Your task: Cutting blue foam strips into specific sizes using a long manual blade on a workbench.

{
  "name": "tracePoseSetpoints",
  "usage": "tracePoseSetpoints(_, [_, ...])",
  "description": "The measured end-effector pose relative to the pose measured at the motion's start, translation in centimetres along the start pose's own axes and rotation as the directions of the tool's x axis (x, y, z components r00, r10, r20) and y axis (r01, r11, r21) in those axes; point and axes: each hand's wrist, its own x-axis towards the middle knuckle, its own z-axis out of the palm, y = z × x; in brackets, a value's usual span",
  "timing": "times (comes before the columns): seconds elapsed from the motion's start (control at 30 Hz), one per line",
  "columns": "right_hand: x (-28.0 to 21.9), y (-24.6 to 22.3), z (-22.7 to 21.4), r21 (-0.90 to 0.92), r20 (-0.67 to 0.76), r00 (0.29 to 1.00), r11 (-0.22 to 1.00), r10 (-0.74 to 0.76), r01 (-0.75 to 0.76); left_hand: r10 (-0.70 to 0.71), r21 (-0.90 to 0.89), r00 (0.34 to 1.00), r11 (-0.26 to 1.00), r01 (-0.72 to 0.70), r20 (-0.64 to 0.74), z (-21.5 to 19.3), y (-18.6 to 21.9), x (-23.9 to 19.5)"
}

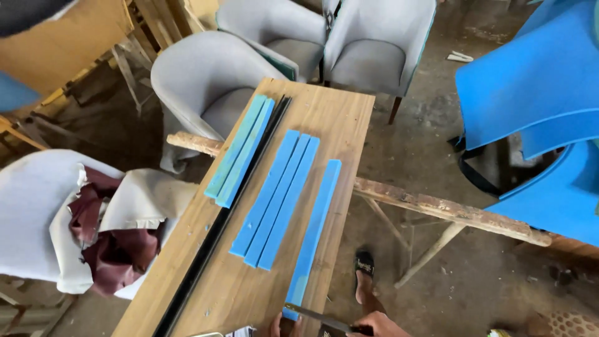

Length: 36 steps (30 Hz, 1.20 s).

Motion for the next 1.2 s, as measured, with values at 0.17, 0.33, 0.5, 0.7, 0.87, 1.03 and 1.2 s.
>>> tracePoseSetpoints(0.17, [0.3,0.2,-1.3,0.201,0.08,0.992,0.977,-0.094,0.077,0.339,0.131,0.938,0.936,-0.328,-0.071,0.6,-1.6,1.5])
tracePoseSetpoints(0.33, [1.2,0.9,-0.9,0.103,0.083,0.978,0.978,-0.19,0.181,0.188,0.086,0.979,0.977,-0.194,0.073,-1.1,0.9,2.8])
tracePoseSetpoints(0.5, [9.2,10.0,3.3,-0.525,-0.182,0.888,0.806,-0.422,0.275,-0.594,0.54,0.514,0.797,0.272,0.618,-4.2,5.5,5.1])
tracePoseSetpoints(0.7, [8.3,11.4,2.5,-0.678,-0.27,0.712,0.653,-0.649,0.338,0.27,0.233,0.951,0.925,-0.299,0.148,-3.7,7.0,6.0])
tracePoseSetpoints(0.87, [9.1,12.1,2.6,-0.724,-0.21,0.772,0.627,-0.599,0.289,0.256,0.23,0.954,0.93,-0.287,0.158,-4.2,8.3,6.9])
tracePoseSetpoints(1.03, [9.4,13.2,2.3,-0.721,-0.172,0.818,0.636,-0.549,0.276,0.21,0.223,0.968,0.946,-0.236,0.137,-3.9,8.0,6.4])
tracePoseSetpoints(1.2, [8.7,12.0,2.0,-0.715,-0.152,0.836,0.643,-0.527,0.276,0.198,0.212,0.966,0.95,-0.23,0.164,-3.8,7.4,5.8])
